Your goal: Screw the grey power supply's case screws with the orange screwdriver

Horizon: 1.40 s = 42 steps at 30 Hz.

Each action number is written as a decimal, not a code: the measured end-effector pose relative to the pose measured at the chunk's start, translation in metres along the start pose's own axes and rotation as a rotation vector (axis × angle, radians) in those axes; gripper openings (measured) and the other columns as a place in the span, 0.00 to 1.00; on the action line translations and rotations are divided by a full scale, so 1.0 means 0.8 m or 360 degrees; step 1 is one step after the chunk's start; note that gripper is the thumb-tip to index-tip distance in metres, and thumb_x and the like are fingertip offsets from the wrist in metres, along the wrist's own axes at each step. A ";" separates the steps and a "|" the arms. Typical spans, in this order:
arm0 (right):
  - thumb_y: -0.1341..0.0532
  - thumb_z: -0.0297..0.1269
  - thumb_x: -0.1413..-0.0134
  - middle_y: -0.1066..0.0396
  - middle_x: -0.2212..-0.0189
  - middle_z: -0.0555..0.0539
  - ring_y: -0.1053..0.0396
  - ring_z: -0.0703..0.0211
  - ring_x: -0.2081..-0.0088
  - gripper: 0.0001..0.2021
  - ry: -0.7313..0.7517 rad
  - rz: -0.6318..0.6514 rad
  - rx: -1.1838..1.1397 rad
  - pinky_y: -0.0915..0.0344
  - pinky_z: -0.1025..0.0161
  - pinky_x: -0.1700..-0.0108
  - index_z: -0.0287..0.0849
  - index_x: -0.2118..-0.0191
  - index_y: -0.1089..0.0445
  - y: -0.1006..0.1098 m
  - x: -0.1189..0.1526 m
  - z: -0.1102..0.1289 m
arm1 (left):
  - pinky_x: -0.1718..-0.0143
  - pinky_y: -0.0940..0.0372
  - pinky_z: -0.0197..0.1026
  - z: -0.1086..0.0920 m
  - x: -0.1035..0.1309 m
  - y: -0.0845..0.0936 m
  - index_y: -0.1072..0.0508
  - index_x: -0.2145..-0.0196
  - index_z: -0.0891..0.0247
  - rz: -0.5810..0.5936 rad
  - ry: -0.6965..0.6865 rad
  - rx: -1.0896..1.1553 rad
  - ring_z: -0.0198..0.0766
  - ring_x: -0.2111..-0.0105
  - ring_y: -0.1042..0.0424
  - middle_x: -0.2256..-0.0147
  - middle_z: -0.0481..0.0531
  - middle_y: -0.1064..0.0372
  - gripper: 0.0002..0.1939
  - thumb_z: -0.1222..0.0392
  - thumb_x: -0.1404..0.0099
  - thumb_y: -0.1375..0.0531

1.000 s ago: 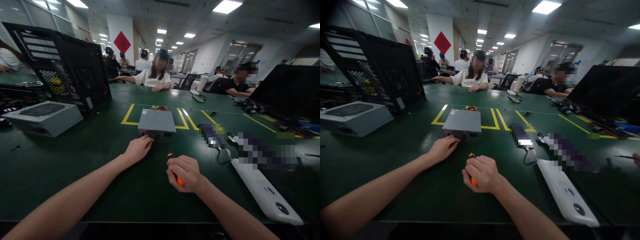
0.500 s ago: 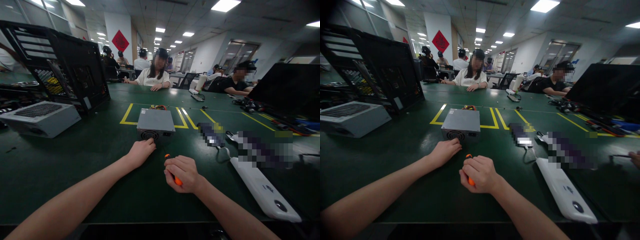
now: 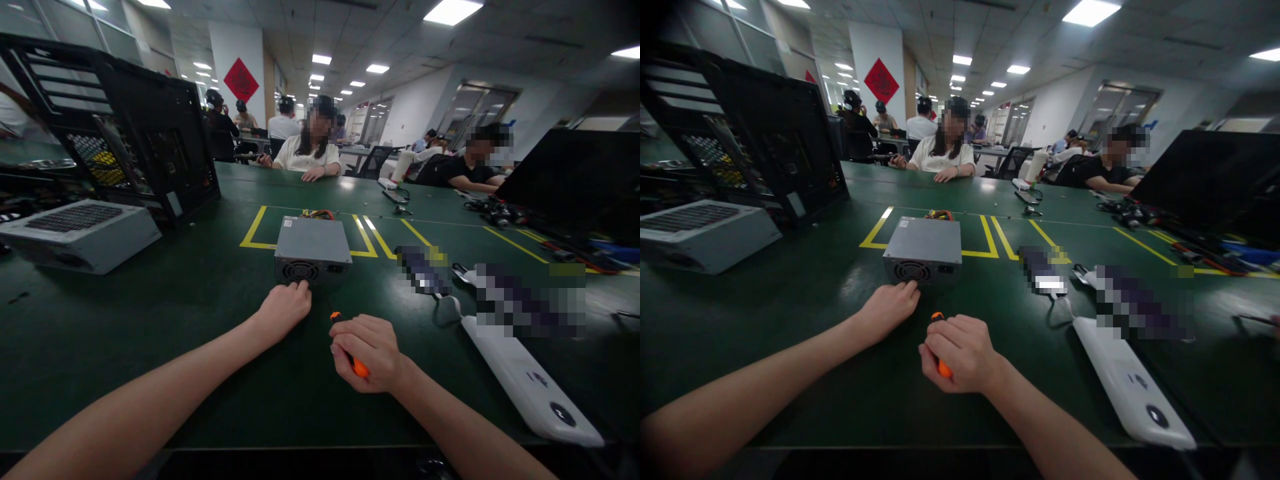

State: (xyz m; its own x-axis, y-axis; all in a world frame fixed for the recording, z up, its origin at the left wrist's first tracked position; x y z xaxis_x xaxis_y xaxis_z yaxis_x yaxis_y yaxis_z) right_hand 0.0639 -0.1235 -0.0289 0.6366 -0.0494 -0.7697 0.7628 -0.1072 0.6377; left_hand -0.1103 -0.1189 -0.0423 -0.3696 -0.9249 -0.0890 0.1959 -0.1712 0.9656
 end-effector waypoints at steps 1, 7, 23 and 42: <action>0.44 0.26 0.53 0.30 0.77 0.48 0.37 0.66 0.79 0.05 0.0002 -0.0002 0.0000 0.44 0.66 0.78 0.38 0.77 0.36 0.000 0.000 0.001 | 0.74 0.37 0.38 0.001 0.000 0.000 0.31 0.63 0.71 -0.0013 0.0021 0.0050 0.42 0.67 0.30 0.63 0.61 0.35 0.13 0.75 0.38 0.53; 0.45 0.27 0.53 0.29 0.77 0.49 0.39 0.67 0.80 0.06 0.0096 -0.0005 0.0061 0.45 0.66 0.80 0.40 0.77 0.35 0.006 -0.003 0.008 | 0.75 0.40 0.35 0.015 -0.005 -0.015 0.33 0.65 0.65 -0.0328 0.0479 0.1277 0.33 0.72 0.34 0.66 0.52 0.35 0.06 0.62 0.36 0.49; 0.43 0.27 0.55 0.27 0.76 0.47 0.37 0.66 0.81 0.03 0.0236 -0.0043 0.0122 0.42 0.66 0.81 0.39 0.74 0.34 0.008 -0.003 0.016 | 0.88 0.62 0.24 0.015 -0.014 -0.018 0.33 0.74 0.72 0.0196 0.0830 0.3805 0.20 0.84 0.50 0.78 0.46 0.44 0.09 0.63 0.38 0.43; 0.44 0.29 0.48 0.30 0.67 0.44 0.31 0.55 0.63 0.03 -0.0720 -0.0364 0.0707 0.34 0.56 0.58 0.41 0.68 0.34 0.034 0.018 -0.112 | 0.87 0.57 0.26 0.015 -0.016 -0.026 0.39 0.72 0.68 0.0159 0.0767 0.3805 0.22 0.83 0.45 0.75 0.47 0.41 0.06 0.66 0.37 0.48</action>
State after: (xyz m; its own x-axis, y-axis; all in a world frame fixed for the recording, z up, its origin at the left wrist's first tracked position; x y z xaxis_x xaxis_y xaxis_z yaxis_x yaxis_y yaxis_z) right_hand 0.1043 -0.0383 -0.0201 0.2804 -0.3779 -0.8823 0.6916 -0.5579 0.4587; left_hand -0.1209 -0.0997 -0.0580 -0.2197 -0.9406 0.2588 -0.8392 0.0469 -0.5418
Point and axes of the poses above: each hand's wrist, its own x-axis away from the middle knuckle, its own y-axis out of the back of the hand, z = x × y, the point moved 1 cm from there along -x, towards the middle knuckle
